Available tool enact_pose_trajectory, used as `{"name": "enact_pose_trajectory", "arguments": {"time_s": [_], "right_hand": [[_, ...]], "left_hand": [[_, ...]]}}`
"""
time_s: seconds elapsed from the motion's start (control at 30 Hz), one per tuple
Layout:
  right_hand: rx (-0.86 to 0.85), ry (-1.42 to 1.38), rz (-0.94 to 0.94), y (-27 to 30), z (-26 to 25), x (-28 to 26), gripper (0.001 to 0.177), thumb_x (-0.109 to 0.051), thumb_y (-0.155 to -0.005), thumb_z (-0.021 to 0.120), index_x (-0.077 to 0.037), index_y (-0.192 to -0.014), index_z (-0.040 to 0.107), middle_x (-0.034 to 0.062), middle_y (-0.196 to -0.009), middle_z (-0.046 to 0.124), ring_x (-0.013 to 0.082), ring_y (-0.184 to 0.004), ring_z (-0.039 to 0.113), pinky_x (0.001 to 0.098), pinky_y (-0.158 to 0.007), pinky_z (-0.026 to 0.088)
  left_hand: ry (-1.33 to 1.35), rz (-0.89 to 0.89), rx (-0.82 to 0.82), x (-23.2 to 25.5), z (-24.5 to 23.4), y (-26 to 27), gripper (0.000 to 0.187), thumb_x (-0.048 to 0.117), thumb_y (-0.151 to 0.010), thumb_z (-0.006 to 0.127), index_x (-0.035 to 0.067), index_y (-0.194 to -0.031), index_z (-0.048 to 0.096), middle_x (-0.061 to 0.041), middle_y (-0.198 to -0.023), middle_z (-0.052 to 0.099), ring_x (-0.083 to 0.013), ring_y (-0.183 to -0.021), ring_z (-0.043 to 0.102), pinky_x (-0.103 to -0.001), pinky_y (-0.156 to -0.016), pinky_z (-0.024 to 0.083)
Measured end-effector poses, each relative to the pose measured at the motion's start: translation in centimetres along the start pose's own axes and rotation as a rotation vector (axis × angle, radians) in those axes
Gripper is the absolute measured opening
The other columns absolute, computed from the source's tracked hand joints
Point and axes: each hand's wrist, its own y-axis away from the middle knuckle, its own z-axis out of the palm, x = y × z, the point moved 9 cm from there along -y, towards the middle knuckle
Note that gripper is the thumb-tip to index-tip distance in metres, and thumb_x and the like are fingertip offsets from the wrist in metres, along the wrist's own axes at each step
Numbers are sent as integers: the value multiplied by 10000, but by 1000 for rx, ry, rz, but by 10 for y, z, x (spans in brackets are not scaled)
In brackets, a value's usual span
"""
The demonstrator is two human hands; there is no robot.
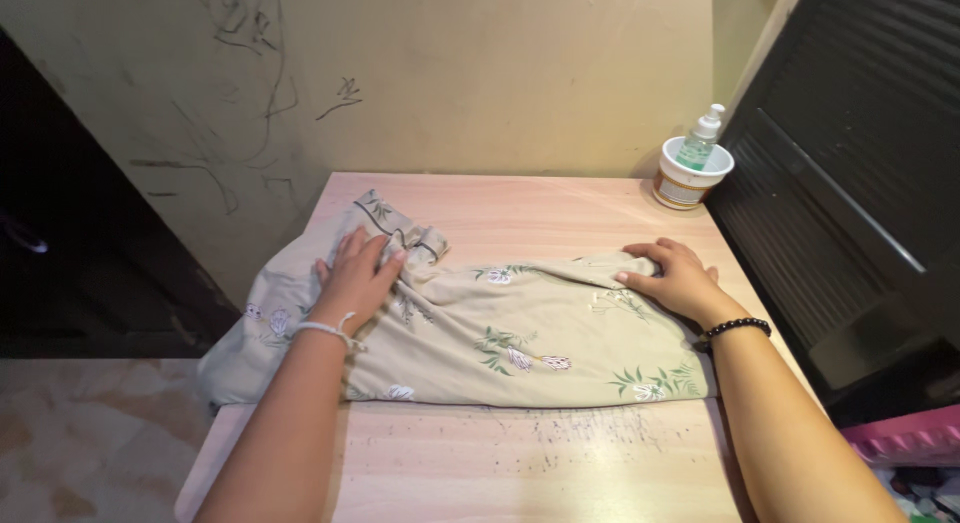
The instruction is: The person folds a beige floral shirt, a blue cherry-patterned garment, and a black-and-white patterned garment on a wooden table. Each item is smoothed, folded into a compact rectangle, and placed into a drawer.
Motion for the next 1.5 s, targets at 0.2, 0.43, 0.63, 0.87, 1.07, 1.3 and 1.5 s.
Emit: {"name": "enact_pose_trajectory", "arguments": {"time_s": [0.2,0.43,0.63,0.87,1.07,1.3,1.5], "right_hand": [[-22,-284,3,-3,-3,16,367,-335,-879,804,-43,-1094,748,94,-952,701,175,-834,611,342,-751,504],[240,-948,-9,-21,-17,51,203,-247,-1002,644,-102,-1144,642,-34,-932,665,46,-797,583,252,-704,489],[772,-476,-178,13,-90,34,216,-235,-1136,615,-21,-1152,590,123,-1005,706,183,-913,655,334,-801,524],[524,24,206,12,-70,27,279,-360,-1033,651,-91,-1090,698,232,-997,730,438,-968,685,513,-840,534],[391,336,189,-1,-36,27,379,-422,-976,646,-108,-1187,666,200,-1076,711,401,-992,682,536,-801,542],[491,278,-346,34,-20,-73,497,-229,-939,620,-51,-1399,571,239,-1161,610,391,-1008,600,537,-815,521],[-67,11,-465,81,92,-206,615,-483,-945,539,-216,-1485,418,228,-1578,294,432,-1460,252,688,-1095,231]], "left_hand": [[45,38,117,-17,-3,1,557,557,-984,507,153,-1341,646,-139,-1596,424,-306,-1527,308,-679,-1193,156],[21,102,20,6,1,10,630,570,-946,521,161,-1423,560,-143,-1623,346,-320,-1542,222,-702,-1167,79],[-114,87,-95,16,10,15,743,645,-954,442,173,-1528,417,-142,-1655,259,-341,-1545,163,-691,-1176,43],[-242,24,-150,15,19,13,754,639,-956,409,168,-1545,387,-146,-1664,220,-340,-1550,143,-694,-1175,26],[-170,90,-18,23,8,15,599,487,-981,485,127,-1459,515,-152,-1602,363,-315,-1528,254,-681,-1196,81],[-360,171,-132,43,30,28,479,317,-981,503,120,-1415,556,-105,-1591,425,-248,-1502,351,-657,-1227,194],[-390,100,-308,44,44,35,611,409,-993,454,185,-1551,348,-88,-1672,221,-291,-1534,214,-704,-1170,155]]}}
